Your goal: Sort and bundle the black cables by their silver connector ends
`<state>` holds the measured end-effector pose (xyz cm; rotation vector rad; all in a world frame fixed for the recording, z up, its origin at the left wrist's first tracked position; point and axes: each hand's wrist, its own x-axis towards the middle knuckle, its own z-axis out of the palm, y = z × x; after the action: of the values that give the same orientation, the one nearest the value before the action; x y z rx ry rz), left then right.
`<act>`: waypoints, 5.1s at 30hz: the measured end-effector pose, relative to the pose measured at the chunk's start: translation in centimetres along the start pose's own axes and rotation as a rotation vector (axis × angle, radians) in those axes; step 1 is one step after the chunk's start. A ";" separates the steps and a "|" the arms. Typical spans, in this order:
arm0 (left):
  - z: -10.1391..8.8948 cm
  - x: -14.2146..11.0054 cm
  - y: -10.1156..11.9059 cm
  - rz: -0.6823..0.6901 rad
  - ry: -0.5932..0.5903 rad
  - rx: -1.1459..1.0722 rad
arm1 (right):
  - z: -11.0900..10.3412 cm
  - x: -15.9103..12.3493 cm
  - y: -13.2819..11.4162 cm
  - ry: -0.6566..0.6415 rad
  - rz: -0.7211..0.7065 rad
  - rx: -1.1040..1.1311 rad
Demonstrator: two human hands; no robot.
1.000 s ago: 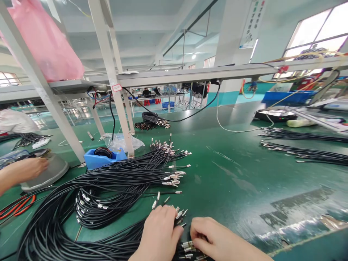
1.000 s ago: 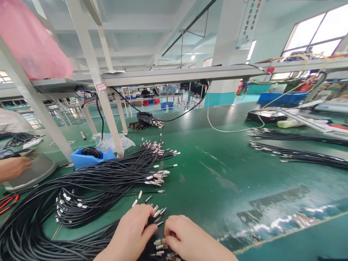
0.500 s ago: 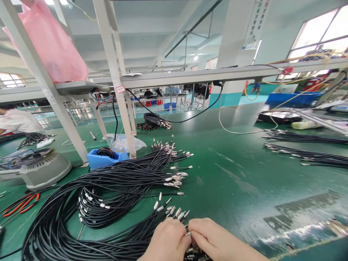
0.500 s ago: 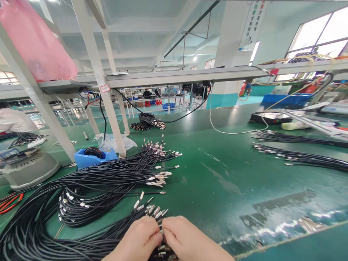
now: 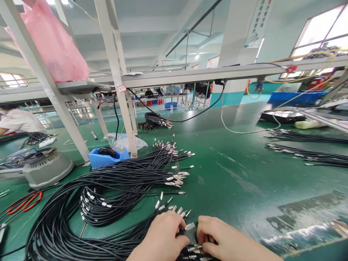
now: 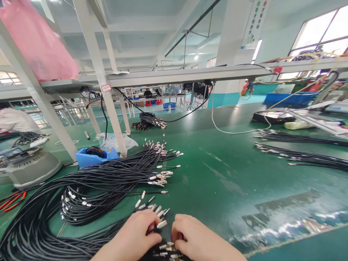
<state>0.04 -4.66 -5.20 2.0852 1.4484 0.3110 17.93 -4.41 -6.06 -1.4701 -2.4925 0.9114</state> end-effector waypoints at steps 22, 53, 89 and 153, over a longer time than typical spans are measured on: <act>1.7 1.7 1.0 0.204 -0.127 -0.133 | -1.2 -0.8 -0.1 0.098 -0.048 0.128; -1.5 0.0 0.8 -0.023 -0.069 -0.142 | -0.7 -0.4 -1.7 0.177 -0.008 0.348; -0.7 1.3 -0.3 -0.002 -0.168 -0.359 | -1.9 -3.2 -0.8 -0.036 0.136 0.370; 3.2 0.3 -0.4 0.273 0.069 0.062 | -0.8 -1.5 -1.5 0.082 -0.073 0.189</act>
<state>1.43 -5.35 -8.05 2.3468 1.2243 0.4527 17.87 -5.80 -4.35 -1.3210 -2.3134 1.0201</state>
